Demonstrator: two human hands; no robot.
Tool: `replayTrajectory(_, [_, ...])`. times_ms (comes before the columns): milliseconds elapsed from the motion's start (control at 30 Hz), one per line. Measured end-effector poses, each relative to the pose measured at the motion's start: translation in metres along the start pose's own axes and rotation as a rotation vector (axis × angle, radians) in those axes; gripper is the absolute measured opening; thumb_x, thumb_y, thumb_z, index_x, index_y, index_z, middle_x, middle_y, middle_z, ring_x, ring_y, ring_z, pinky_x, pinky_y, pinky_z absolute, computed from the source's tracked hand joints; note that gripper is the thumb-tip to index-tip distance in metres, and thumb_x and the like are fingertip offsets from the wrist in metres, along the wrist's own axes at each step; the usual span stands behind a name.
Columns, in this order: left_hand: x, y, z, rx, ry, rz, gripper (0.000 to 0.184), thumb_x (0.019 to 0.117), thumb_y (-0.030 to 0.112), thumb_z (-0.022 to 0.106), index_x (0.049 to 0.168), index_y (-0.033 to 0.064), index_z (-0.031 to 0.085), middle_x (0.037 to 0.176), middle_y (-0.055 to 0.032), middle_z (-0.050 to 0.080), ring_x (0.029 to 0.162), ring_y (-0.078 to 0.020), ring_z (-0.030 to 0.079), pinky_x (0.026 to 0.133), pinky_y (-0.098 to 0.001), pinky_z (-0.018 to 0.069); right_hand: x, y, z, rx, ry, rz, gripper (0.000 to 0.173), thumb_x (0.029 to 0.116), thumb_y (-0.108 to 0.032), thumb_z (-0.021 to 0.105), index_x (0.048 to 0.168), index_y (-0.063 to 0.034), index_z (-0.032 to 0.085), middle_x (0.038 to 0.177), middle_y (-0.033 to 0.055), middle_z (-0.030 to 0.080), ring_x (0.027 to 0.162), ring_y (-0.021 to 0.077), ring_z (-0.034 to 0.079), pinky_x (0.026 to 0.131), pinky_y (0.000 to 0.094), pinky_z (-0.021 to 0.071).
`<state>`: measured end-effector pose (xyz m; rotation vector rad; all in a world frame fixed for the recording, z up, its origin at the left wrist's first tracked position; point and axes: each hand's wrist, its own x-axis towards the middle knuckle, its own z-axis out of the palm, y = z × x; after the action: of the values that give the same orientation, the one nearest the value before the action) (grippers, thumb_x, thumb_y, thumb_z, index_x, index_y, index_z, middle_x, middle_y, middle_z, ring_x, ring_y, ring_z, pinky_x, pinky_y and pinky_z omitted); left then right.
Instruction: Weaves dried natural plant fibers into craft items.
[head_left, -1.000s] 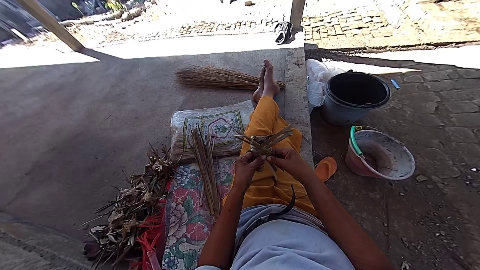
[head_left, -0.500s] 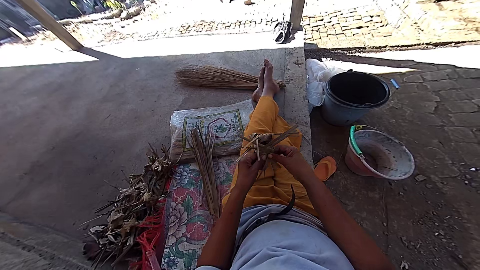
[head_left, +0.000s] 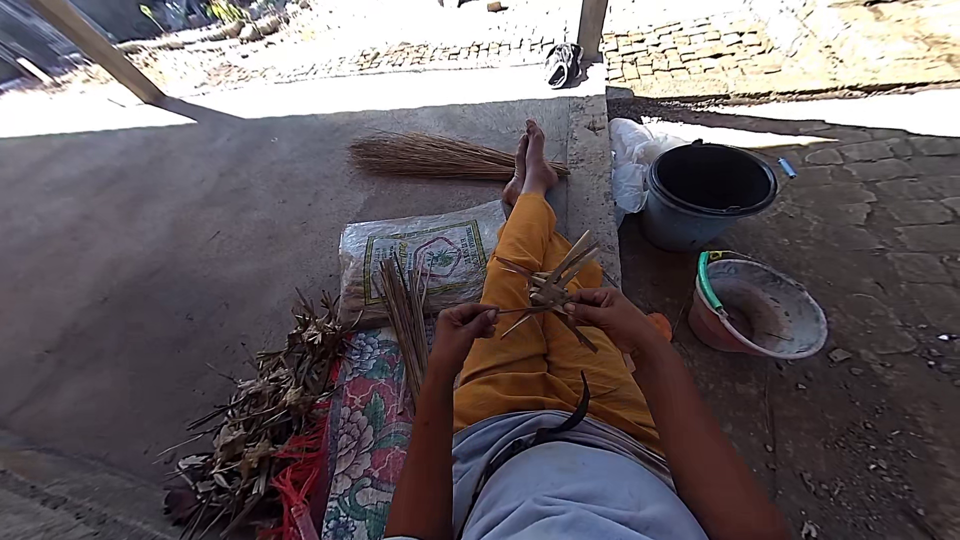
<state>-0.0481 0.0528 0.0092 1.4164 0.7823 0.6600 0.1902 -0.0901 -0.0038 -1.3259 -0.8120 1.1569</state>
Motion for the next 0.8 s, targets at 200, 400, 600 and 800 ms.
replayTrajectory(200, [0.009, -0.025, -0.009, 0.041, -0.064, 0.164, 0.084, 0.0834, 0.019, 0.079, 0.155, 0.0113, 0.036, 0.152, -0.0096, 0.046, 0.121, -0.0193, 0.062, 0.093, -0.0364, 0.058, -0.001, -0.004, 0.002, 0.449, -0.067, 0.084, 0.022, 0.1055, -0.007, 0.045, 0.098, -0.0023, 0.065, 0.082, 0.0056, 0.069, 0.077, 0.0176, 0.07, 0.082, 0.0419, 0.0626])
replayTrajectory(400, [0.012, -0.03, 0.044, -0.227, -0.199, 0.224, 0.056, 0.0957, 0.0, 0.063, 0.148, 0.0022, 0.043, 0.134, -0.0105, 0.06, 0.107, -0.0169, 0.068, 0.092, -0.0349, 0.0592, -0.005, -0.007, 0.031, 0.371, -0.146, 0.093, 0.017, 0.1037, -0.002, 0.05, 0.105, -0.0003, 0.067, 0.092, 0.0074, 0.074, 0.08, 0.0153, 0.073, 0.076, 0.0316, 0.0628])
replayTrajectory(600, [0.008, -0.036, 0.047, -0.447, -0.185, 0.205, 0.056, 0.0916, -0.003, 0.064, 0.143, 0.0097, 0.047, 0.128, -0.0042, 0.064, 0.1, -0.0142, 0.07, 0.088, -0.0341, 0.0606, -0.007, -0.007, 0.045, 0.353, -0.182, -0.015, 0.019, 0.0981, 0.005, 0.055, 0.109, -0.0003, 0.069, 0.095, 0.0045, 0.074, 0.084, 0.0122, 0.072, 0.082, 0.0294, 0.0617])
replayTrajectory(800, [0.005, -0.028, 0.055, -0.496, -0.061, 0.136, 0.053, 0.0922, -0.007, 0.061, 0.143, 0.0037, 0.051, 0.11, -0.0104, 0.073, 0.093, -0.0177, 0.073, 0.086, -0.0349, 0.0613, -0.008, -0.007, 0.042, 0.21, -0.194, -0.089, 0.016, 0.095, 0.003, 0.061, 0.11, -0.0004, 0.067, 0.091, 0.0017, 0.073, 0.083, 0.0104, 0.071, 0.084, 0.0288, 0.0606])
